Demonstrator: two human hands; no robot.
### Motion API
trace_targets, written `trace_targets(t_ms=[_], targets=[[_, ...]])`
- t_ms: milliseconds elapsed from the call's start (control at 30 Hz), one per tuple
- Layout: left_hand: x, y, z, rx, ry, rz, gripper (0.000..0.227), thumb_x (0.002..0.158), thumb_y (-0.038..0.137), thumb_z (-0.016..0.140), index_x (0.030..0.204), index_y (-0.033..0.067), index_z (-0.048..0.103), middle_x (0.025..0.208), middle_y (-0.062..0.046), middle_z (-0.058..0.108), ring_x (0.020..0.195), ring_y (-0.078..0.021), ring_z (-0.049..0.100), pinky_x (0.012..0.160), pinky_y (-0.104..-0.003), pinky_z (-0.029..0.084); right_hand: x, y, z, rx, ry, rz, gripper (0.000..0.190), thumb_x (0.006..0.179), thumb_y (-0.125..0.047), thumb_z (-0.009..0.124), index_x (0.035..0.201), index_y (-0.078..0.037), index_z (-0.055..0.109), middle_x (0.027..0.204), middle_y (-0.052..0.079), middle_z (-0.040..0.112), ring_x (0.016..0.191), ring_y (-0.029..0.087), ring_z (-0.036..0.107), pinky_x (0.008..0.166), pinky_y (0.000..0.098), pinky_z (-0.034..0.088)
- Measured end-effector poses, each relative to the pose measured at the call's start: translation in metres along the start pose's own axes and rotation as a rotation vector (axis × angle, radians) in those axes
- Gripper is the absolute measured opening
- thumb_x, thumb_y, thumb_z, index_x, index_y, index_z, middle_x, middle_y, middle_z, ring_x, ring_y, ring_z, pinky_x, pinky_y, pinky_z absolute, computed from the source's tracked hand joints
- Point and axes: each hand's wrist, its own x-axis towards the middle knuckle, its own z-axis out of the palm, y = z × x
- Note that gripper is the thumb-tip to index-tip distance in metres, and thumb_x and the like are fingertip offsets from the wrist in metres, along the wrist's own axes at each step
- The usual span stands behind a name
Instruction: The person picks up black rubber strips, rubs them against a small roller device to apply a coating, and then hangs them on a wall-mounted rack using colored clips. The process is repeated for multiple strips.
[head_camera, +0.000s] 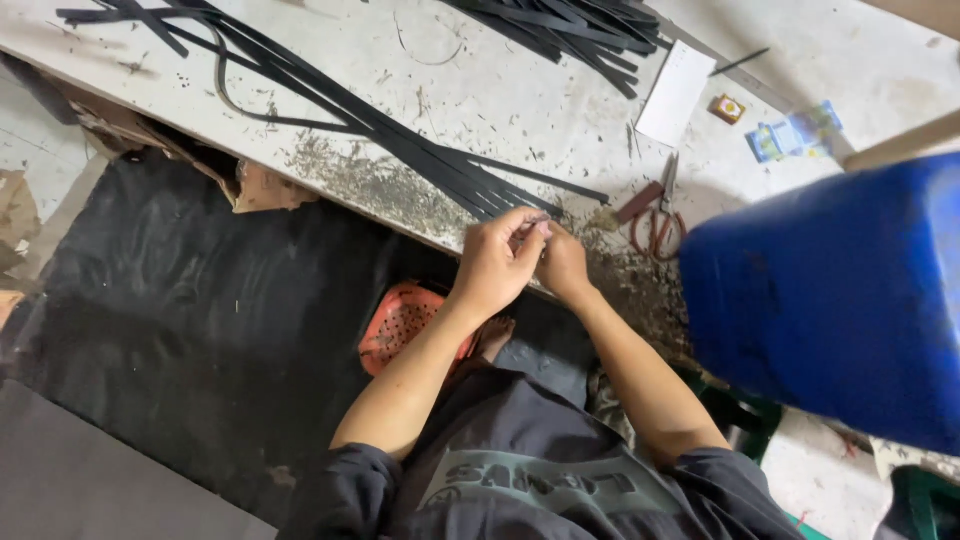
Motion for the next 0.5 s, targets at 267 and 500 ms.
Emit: trace_targets(t_ms=[267, 500], targets=[[0.039, -0.021, -0.002, 0.041, -0.045, 0.001, 0.012, 0.094, 0.010, 0.068, 0.100, 0.0037, 0.076, 0.081, -0.017, 0.077, 0.076, -0.0387, 0.075, 0.060, -0.043, 0.059, 0.029, 0.033, 0.047, -0.321, -0.354, 0.160, 0.042, 0.094, -0.020, 0.072, 0.130, 0.002, 0.066, 0.124, 0.023, 0.066, 0.120, 0.039, 0.061, 0.098, 0.0474, 0.055], [0.065, -0.019, -0.005, 0.029, -0.092, -0.009, 0.012, 0.093, 0.010, 0.069, 0.101, 0.0067, 0.077, 0.082, -0.014, 0.077, 0.070, -0.0308, 0.076, 0.054, -0.037, 0.056, 0.030, 0.087, 0.043, 0.040, -0.289, 0.376, 0.023, 0.086, -0.024, 0.079, 0.106, -0.016, 0.072, 0.098, 0.011, 0.077, 0.100, 0.038, 0.074, 0.083, 0.0522, 0.058]])
